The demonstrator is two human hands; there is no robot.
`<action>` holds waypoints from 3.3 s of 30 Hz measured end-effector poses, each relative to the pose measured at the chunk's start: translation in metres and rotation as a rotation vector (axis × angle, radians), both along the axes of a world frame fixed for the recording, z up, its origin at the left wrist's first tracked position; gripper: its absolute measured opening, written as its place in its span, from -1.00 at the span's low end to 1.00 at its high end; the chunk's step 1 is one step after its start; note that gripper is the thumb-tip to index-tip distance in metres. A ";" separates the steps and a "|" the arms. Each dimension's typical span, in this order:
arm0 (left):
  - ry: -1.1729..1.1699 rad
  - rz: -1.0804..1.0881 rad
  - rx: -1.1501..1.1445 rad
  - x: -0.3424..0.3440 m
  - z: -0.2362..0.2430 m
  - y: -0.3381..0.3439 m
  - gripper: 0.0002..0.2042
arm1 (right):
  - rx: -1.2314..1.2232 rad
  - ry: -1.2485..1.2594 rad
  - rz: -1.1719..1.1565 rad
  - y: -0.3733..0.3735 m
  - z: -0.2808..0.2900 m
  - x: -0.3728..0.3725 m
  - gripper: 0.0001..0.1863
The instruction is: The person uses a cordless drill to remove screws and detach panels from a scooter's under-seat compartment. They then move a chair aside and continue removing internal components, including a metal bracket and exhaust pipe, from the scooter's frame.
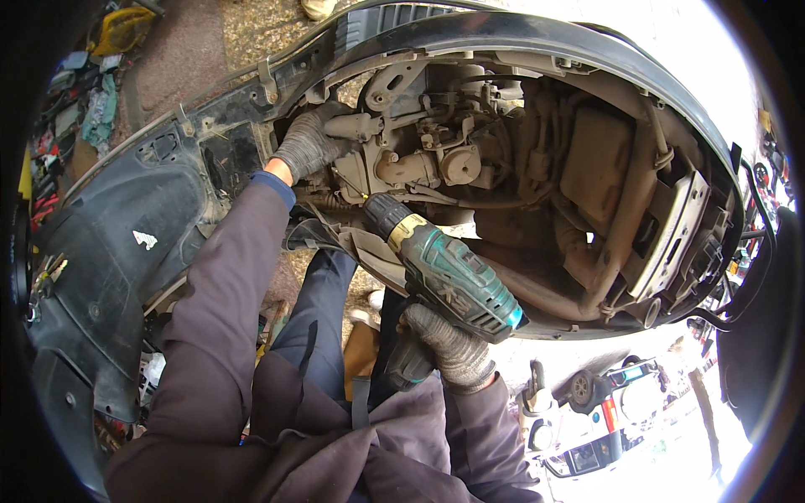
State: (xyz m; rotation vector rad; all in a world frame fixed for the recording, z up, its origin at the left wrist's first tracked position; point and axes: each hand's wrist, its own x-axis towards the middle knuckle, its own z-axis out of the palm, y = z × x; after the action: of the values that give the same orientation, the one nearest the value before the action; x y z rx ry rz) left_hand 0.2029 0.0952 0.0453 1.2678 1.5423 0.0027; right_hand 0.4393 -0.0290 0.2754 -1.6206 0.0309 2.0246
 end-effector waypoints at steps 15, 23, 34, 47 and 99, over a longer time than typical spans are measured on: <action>0.290 -0.317 0.143 0.030 0.060 0.013 -0.27 | -0.036 -0.044 0.007 0.002 -0.004 0.000 -0.34; 0.290 -0.301 -0.031 0.045 0.057 0.025 -0.28 | -0.009 -0.055 -0.174 0.001 0.003 0.005 -0.36; 0.403 -0.309 0.014 0.062 0.065 0.016 -0.39 | 0.016 -0.230 -0.051 -0.003 0.030 0.062 -0.39; 0.334 -0.380 0.198 0.061 0.060 0.015 -0.47 | 0.027 -0.117 0.007 -0.015 0.019 0.080 -0.29; 0.139 -0.216 0.100 0.048 0.025 0.010 -0.63 | 0.224 -0.275 -0.011 0.018 0.007 0.029 -0.57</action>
State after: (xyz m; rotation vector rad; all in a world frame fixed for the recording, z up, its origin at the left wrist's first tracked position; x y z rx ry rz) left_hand 0.2513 0.1051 0.0703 1.5369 1.5298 -0.1517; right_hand 0.4683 -0.0110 0.2826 -1.7315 -0.2763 1.7112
